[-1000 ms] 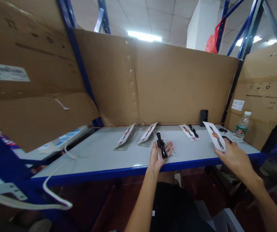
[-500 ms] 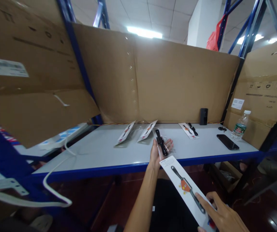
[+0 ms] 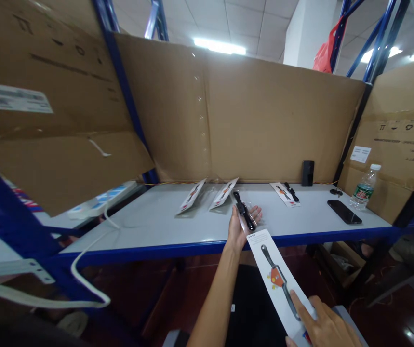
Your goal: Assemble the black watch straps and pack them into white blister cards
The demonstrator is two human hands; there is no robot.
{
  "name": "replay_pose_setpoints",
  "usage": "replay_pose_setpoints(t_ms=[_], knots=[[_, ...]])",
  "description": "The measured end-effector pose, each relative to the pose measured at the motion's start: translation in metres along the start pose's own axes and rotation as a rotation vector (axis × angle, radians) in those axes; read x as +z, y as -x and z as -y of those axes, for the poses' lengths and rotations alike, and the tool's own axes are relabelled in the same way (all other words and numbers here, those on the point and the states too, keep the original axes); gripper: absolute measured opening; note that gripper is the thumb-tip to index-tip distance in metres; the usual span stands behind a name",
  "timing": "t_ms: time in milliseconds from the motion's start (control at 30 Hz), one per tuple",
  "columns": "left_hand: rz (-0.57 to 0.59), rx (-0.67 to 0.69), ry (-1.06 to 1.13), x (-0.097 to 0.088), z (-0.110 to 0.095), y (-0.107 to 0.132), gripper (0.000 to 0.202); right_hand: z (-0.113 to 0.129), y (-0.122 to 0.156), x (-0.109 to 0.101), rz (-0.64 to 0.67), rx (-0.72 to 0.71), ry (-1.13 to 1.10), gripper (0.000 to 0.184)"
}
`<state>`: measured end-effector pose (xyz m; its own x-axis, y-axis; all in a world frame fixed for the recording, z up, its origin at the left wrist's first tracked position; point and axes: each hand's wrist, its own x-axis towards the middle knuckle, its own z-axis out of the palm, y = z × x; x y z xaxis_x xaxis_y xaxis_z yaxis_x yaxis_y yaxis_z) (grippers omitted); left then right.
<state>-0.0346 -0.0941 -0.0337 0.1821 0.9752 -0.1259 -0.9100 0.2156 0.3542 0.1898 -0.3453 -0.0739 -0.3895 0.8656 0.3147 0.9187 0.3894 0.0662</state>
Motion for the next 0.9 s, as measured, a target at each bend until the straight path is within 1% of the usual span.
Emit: replay_pose_setpoints(t_ms=[100,167,233,300,367,433,467,500,567,700,800,900], knots=[[-0.013,0.016,0.001,0.001,0.000,0.002,0.047,0.018,-0.023,-0.013,0.016,0.084,0.030,0.066],[-0.012,0.019,-0.018,0.000,0.001,0.003,0.049,0.031,-0.049,-0.027,0.056,0.141,0.034,0.064],[-0.009,0.012,-0.051,0.000,0.001,0.004,0.055,0.041,-0.080,-0.042,0.090,0.192,0.023,0.057],[0.001,-0.003,-0.078,-0.001,0.002,0.005,0.064,0.048,-0.113,-0.055,0.117,0.204,-0.015,0.053],[0.017,-0.014,-0.094,-0.002,0.002,0.005,0.071,0.053,-0.142,-0.063,0.115,0.205,-0.060,0.052],[0.030,-0.025,-0.111,-0.004,0.000,0.006,0.073,0.056,-0.161,-0.067,0.100,0.211,-0.098,0.053],[0.041,-0.034,-0.120,-0.005,-0.001,0.005,0.074,0.057,-0.166,-0.067,0.093,0.213,-0.108,0.052],[0.053,-0.044,-0.128,-0.007,-0.002,0.005,0.073,0.057,-0.167,-0.066,0.089,0.208,-0.112,0.052],[0.089,-0.077,-0.136,-0.010,-0.005,0.004,0.072,0.054,-0.160,-0.062,0.084,0.163,-0.121,0.050],[0.157,-0.170,-0.114,-0.014,-0.006,0.004,0.074,0.032,-0.132,-0.046,0.024,-0.039,-0.192,0.049],[0.198,-0.189,-0.103,-0.015,-0.005,0.003,0.076,0.014,-0.120,-0.031,-0.091,-0.131,-0.269,0.038],[0.187,-0.182,-0.109,-0.014,-0.005,0.004,0.076,0.006,-0.122,-0.015,-0.245,-0.180,-0.291,0.024]])
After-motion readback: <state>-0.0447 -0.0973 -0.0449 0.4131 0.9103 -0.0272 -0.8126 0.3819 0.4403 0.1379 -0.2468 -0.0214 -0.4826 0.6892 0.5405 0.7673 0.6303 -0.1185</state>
